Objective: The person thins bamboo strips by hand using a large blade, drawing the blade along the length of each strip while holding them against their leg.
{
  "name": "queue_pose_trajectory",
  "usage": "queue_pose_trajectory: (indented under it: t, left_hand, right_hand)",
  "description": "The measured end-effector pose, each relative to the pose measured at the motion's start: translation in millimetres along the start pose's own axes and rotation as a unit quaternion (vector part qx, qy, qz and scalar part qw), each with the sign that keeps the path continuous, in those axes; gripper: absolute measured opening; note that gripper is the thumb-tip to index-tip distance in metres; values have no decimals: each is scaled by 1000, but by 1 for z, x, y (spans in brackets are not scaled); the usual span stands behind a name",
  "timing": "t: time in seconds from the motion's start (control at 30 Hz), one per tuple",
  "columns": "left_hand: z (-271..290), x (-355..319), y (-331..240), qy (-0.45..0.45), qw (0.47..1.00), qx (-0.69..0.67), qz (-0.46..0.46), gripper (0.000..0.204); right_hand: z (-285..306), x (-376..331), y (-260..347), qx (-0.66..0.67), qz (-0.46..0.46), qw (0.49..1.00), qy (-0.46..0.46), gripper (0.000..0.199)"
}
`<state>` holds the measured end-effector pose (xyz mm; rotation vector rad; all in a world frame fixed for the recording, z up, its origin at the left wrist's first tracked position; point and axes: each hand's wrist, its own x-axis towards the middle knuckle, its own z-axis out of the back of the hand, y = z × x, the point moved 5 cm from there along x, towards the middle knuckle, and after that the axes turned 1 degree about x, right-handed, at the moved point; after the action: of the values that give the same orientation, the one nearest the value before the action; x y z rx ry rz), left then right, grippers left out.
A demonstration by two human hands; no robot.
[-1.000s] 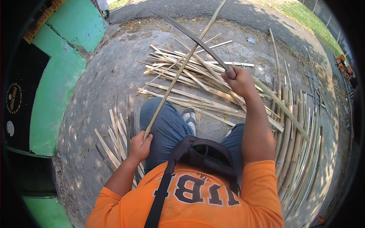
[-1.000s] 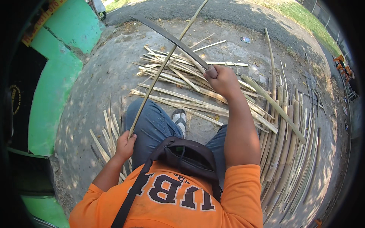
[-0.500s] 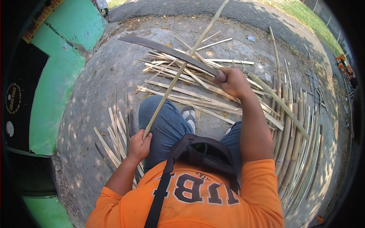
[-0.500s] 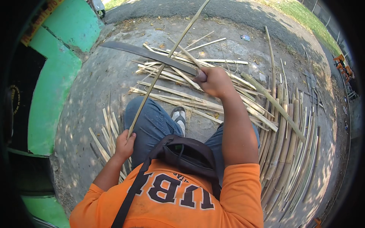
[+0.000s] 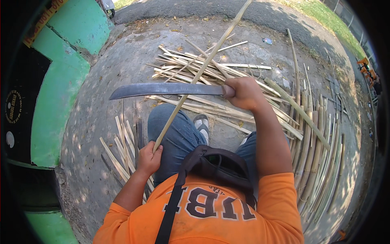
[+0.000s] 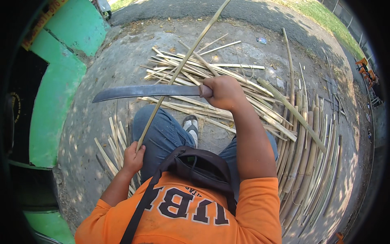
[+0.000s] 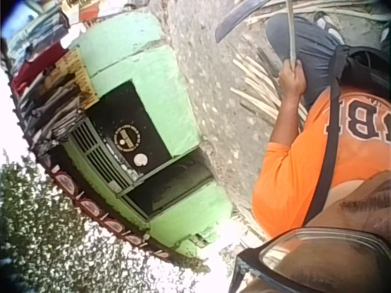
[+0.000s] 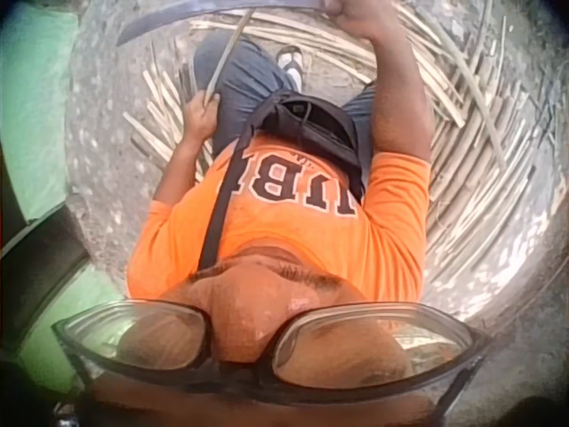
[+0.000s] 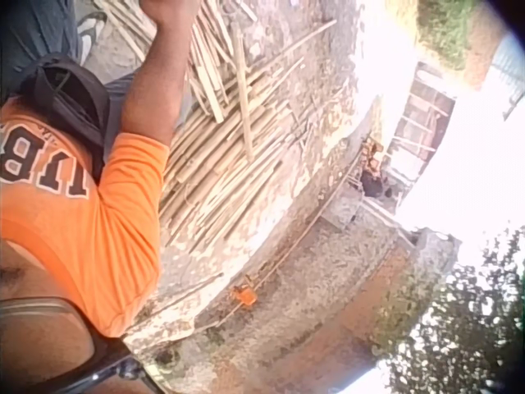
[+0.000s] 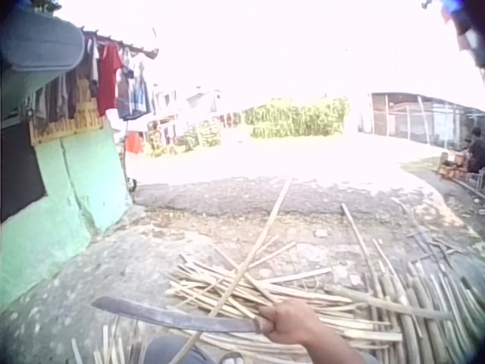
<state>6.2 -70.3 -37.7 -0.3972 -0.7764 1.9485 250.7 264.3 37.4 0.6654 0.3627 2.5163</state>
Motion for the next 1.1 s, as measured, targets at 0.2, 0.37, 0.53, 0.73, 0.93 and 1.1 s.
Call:
queue_pose_trajectory:
  t: [0.2,0.37,0.53,0.73,0.93,1.1]
  left_hand:
    - [1,-2,-3,-6,1000,17,-17,22]
    - [1,-3,-8,-7,999,26,-32,21]
    - [0,-4,-2,-11,999,17,-30,21]
    - [0,-4,-9,-19,999,21,-44,21]
    - [-1,-1,-9,-18,998,21,-57,22]
    - [0,-1,-9,-11,998,28,-48,23]
  right_hand:
    - [23,-9,-40,89,-116,988,-51,25]
    - [33,-20,-71,137,-212,958,-139,35]
    - [37,-14,-51,101,-148,977,-114,36]
    - [46,-23,-74,67,-218,970,-85,35]
    - [44,-29,-84,129,-255,947,-148,36]
    - [33,-15,-44,148,-211,963,-78,36]
